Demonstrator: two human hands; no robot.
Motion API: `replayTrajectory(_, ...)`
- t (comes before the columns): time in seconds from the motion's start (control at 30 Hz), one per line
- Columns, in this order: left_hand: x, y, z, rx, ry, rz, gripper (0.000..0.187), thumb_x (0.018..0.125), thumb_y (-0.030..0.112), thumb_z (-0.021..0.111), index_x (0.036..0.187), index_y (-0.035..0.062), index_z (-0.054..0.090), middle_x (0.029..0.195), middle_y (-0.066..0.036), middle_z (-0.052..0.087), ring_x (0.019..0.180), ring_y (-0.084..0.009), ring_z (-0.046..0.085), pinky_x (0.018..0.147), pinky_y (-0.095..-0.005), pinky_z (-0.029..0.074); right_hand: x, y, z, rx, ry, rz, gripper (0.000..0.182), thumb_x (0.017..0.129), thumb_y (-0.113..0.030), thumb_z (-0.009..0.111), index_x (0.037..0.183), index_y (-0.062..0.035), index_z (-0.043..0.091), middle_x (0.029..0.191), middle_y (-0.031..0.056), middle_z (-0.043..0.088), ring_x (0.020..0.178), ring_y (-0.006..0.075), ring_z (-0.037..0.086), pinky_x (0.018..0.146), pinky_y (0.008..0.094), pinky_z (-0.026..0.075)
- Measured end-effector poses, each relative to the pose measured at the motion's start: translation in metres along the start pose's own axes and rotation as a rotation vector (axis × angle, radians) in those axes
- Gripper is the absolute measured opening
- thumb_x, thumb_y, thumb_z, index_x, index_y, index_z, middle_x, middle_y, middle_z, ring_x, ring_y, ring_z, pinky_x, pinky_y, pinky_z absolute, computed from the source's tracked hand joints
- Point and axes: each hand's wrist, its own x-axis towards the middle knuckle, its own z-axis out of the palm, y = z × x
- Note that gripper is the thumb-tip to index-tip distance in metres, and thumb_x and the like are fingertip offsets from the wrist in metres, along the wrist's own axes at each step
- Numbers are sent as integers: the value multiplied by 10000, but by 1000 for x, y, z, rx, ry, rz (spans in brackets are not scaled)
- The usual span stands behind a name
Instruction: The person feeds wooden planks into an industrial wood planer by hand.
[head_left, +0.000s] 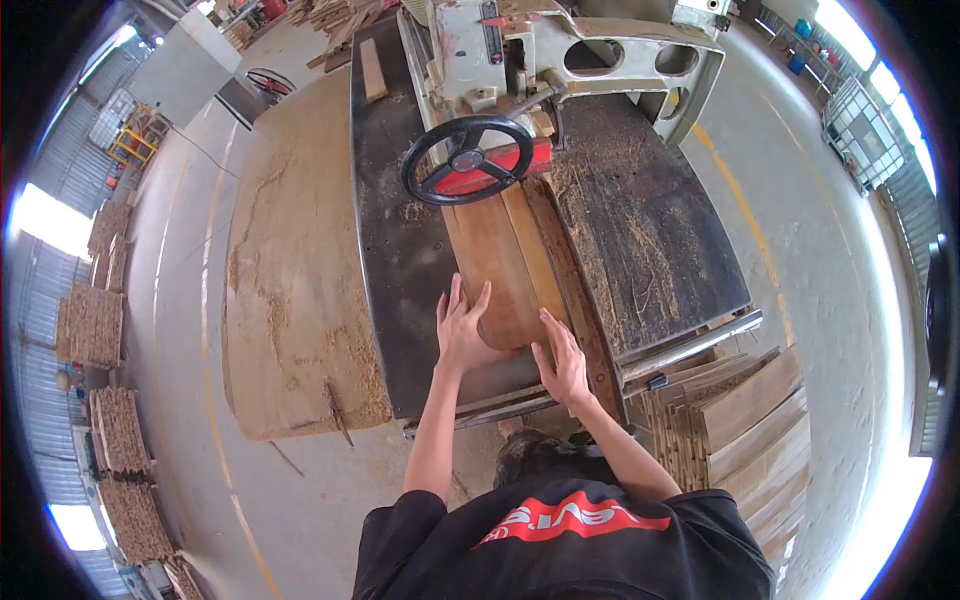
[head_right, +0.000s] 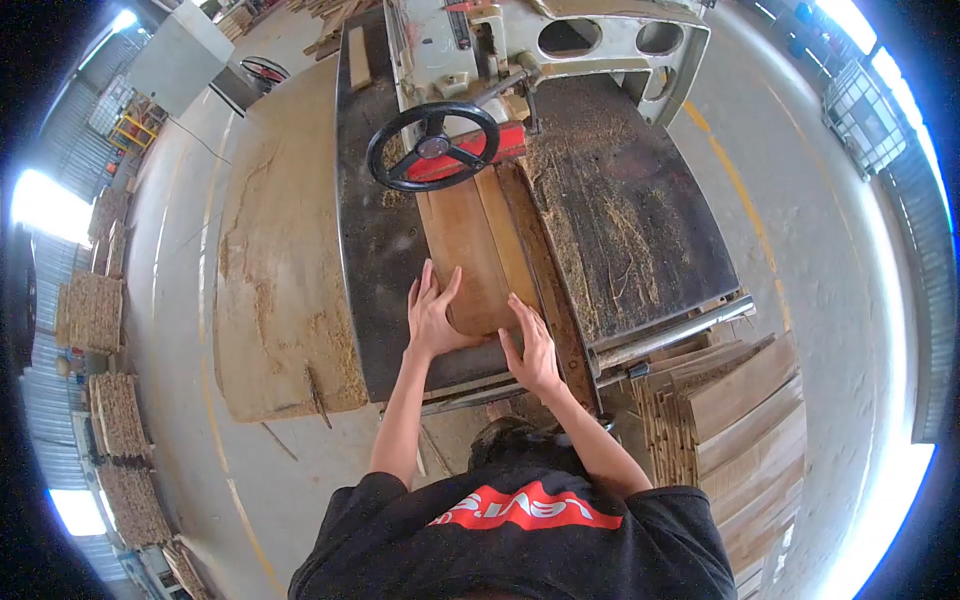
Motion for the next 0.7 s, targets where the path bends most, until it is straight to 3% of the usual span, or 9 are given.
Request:
replayTrajectory(0.2, 40, -18, 0, 7, 27, -64, 1430, 430, 601, 1043, 1681, 201, 479, 1647, -288, 499, 1686, -408, 187, 1311, -643, 229, 17, 5, 8, -54, 8, -8, 567, 1029, -75, 680, 1562, 10, 506, 1568, 222, 595, 1421, 459, 576, 1218, 532, 455)
replayTrajectory(0.27, 49, -23, 1, 3, 84, -72, 1430, 403, 576, 1049, 1673, 230, 491, 1688, -296, 444, 1687, -416, 182, 1303, -665, 235, 18, 10, 11, -93, 6, -33, 566, 1033, -69, 670, 1567, 8, 498, 1566, 226, 595, 1420, 459, 577, 1218, 531, 456)
replayTrajectory(0.4, 55, -48, 29, -10, 310, -121, 1374, 425, 634, 1032, 1630, 189, 545, 1661, -256, 494, 1664, -434, 239, 1294, -660, 246, 19, 8, 7, -96, -7, -45, 563, 1045, -66, 651, 1578, 0, 480, 1562, 235, 598, 1422, 460, 579, 1212, 533, 459)
replayTrajectory(0.63, 59, -51, 42, -144, 613, -138, 1268, 590, 691, 987, 1580, 32, 546, 1631, -247, 524, 1602, -441, 368, 1261, -610, 313, 20, 4, 8, -94, -36, -14, 526, 1074, -75, 629, 1581, -26, 497, 1592, 228, 579, 1436, 442, 582, 1182, 538, 495)
replayTrajectory(0.7, 60, -56, 45, -180, 619, -163, 1181, 681, 620, 982, 1597, 25, 531, 1642, -239, 516, 1603, -437, 369, 1268, -587, 322, 18, 5, 8, -102, -52, -14, 518, 1074, -64, 626, 1576, -30, 502, 1602, 223, 572, 1449, 435, 573, 1176, 528, 504)
